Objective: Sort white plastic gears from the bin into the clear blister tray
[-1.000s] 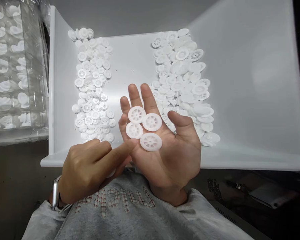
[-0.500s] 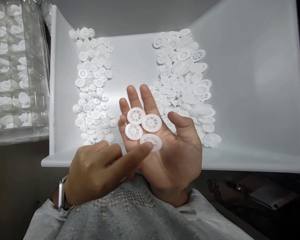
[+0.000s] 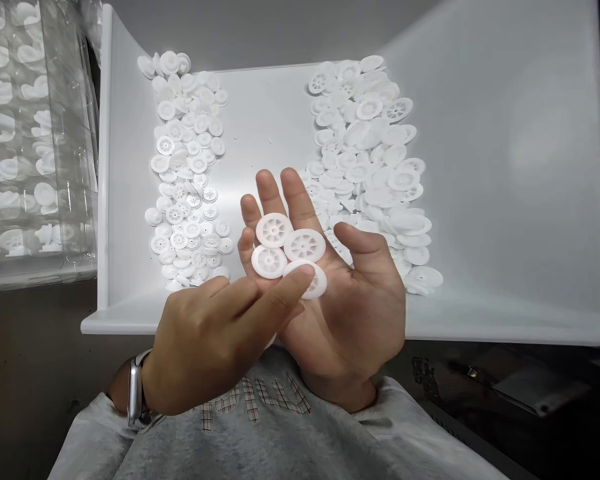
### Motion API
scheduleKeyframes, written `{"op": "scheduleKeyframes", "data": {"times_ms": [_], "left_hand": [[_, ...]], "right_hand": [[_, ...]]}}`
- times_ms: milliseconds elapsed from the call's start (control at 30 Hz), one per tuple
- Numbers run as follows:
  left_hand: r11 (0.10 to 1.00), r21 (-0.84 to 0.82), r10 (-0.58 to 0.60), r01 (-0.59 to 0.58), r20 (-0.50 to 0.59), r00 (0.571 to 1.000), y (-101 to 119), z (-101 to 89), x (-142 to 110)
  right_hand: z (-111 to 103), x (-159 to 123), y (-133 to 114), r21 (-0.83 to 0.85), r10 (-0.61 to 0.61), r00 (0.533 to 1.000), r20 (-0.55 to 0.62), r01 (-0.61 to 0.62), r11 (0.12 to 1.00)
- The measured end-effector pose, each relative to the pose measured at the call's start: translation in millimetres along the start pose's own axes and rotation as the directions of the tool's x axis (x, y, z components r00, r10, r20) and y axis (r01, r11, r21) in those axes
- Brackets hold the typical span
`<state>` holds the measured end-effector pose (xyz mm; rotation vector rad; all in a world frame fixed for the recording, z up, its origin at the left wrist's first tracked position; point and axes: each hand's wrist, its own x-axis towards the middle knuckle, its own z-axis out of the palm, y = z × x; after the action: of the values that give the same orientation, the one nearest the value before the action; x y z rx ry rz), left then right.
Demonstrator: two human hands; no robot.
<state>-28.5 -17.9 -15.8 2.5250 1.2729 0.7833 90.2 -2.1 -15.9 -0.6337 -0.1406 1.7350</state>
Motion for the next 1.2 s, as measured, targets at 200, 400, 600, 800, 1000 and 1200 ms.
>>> {"op": "scheduleKeyframes", "data": {"times_ms": [200,400,600,800,1000,1200], "left_hand": [[1.000,0.016,-0.013,0.014,-0.089,0.996,1,2.9,-2],[0.995,-0.101,-0.035,0.020,-0.146,0.989,-3,0.4,-5],[0.979,-0.181,0.071,-0.090,-0.107,0.992,-6,-4.3,-7],[0.960,-0.182,0.220,-0.214,0.015,0.975,-10,-8.9,-5],[0.970,-0.117,0.217,-0.212,0.031,0.976,-11,-7.4,-4],[0.975,-0.107,0.199,-0.195,0.029,0.980,-10,-6.5,-4]], "right_hand": [[0,0,0,0.025,0.007,1.000,0.002,-0.007,1.000],[0,0,0,-0.005,-0.019,1.000,-0.001,0.019,1.000],[1,0,1,-0.017,-0.033,0.999,-0.025,0.032,0.999],[3,1,-1,-0.028,-0.026,0.999,-0.033,0.025,0.999],[2,0,0,-0.026,-0.045,0.998,-0.036,0.044,0.999],[2,-1,1,-0.100,-0.059,0.997,-0.052,0.053,0.994]]}}
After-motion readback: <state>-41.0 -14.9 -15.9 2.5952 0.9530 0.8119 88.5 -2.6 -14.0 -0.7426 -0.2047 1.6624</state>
